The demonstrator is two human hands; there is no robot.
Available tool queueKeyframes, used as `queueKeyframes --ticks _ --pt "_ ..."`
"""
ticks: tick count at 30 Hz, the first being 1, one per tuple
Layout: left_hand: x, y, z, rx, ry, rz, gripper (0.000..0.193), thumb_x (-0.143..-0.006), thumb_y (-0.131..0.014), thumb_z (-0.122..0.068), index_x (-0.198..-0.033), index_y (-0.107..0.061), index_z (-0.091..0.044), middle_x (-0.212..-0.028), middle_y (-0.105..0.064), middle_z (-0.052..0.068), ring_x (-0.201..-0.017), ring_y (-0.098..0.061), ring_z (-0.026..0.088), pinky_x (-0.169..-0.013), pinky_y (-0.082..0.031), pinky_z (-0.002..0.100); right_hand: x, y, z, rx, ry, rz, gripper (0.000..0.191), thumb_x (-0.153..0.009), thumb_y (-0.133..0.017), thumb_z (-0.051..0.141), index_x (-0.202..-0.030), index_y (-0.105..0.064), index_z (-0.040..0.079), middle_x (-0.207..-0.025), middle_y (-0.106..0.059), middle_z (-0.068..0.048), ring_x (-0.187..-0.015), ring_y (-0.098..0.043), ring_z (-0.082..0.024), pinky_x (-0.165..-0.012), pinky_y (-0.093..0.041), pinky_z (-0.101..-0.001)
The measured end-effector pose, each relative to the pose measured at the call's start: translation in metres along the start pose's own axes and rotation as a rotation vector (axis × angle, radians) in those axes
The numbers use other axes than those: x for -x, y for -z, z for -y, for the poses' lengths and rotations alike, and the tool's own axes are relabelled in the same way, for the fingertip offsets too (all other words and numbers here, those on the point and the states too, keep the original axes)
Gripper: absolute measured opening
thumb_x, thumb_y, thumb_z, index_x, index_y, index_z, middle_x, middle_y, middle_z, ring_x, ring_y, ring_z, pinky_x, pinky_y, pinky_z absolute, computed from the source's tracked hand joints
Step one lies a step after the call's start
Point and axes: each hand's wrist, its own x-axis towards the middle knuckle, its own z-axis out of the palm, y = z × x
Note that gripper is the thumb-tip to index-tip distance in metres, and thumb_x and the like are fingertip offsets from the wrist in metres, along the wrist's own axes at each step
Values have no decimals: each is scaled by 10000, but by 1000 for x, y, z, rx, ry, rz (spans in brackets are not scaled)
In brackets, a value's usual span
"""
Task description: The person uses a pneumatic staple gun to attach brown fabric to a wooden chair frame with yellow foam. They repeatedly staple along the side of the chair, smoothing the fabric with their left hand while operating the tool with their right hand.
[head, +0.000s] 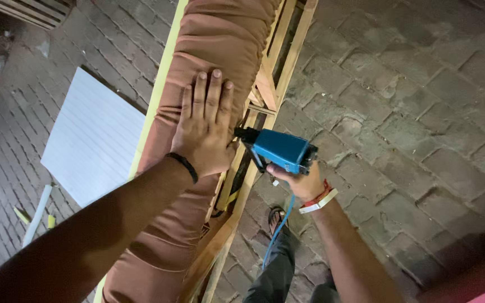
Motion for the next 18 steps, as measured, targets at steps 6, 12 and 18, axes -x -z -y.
queueKeyframes --ticks 6,12,18 --pt "-3 3 2 201 17 102 1222 -706 -686 -505 -1555 -50 101 -1608 57 352 -1502 70 518 -1206 55 625 9 -2 -4 -203 9 -63 530 -748 -899 203 -1177 -645 22 -1046 -751 -106 -897 -727 -182 -772 -609 -363" --pt "-5 -16 23 -401 -30 59 1064 -888 -513 -480 -1705 -73 41 -1732 -11 294 -1608 3 363 -1257 21 491 20 -7 -17 -104 -44 39 526 -766 -906 310 -1168 -678 56 -1035 -794 -107 -889 -778 -219 -780 -647 -385" --pt "4 -29 27 338 -71 -185 867 -963 -199 -506 -1676 -165 -14 -1752 -37 168 -1634 -10 311 -1311 40 495 33 -17 -16 -17 66 -3 589 -759 -896 330 -1213 -643 52 -1131 -751 -116 -1020 -733 -242 -872 -604 -389"
